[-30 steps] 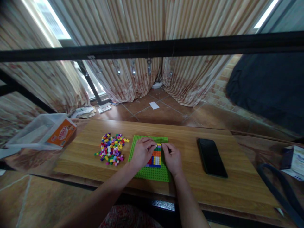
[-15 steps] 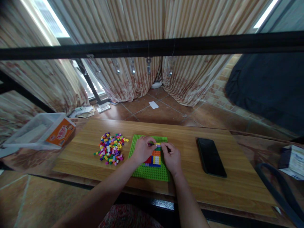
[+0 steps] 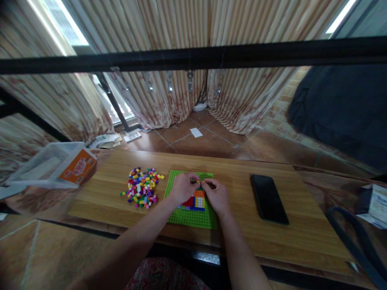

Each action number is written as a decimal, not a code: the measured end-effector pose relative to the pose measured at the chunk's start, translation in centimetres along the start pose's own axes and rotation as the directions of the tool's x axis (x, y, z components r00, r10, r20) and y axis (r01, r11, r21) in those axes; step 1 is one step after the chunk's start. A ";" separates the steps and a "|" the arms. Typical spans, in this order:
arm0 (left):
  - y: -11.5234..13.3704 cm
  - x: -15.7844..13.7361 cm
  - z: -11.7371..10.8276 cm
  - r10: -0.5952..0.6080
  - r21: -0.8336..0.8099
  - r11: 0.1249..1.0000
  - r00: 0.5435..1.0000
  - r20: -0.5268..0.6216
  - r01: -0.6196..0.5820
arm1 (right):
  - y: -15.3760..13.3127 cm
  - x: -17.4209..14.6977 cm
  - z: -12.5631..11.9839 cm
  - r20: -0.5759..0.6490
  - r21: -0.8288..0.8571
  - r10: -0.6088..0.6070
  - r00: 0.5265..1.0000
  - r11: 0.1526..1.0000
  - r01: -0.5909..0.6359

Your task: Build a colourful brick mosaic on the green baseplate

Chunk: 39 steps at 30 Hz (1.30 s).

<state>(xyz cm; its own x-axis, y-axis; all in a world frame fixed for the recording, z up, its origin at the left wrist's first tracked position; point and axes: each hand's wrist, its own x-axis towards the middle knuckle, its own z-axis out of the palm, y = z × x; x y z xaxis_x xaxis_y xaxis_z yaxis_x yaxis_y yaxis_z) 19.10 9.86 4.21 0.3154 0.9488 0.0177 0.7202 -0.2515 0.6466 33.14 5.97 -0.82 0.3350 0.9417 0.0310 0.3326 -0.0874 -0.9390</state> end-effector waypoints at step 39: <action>-11.4 -9.2 -8.0 0.018 0.120 0.993 0.952 -0.305 0.020 | 0.4 -1.3 -0.6 -0.001 -0.056 -0.076 0.997 0.996 0.076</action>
<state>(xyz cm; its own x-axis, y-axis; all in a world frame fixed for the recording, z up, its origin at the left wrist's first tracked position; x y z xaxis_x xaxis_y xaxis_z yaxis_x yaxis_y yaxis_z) 3.06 5.56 2.76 0.1247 0.9572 0.2613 0.7951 -0.2539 0.5508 33.40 4.53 -0.97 0.3096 0.9453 0.1024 0.4059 -0.0340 -0.9133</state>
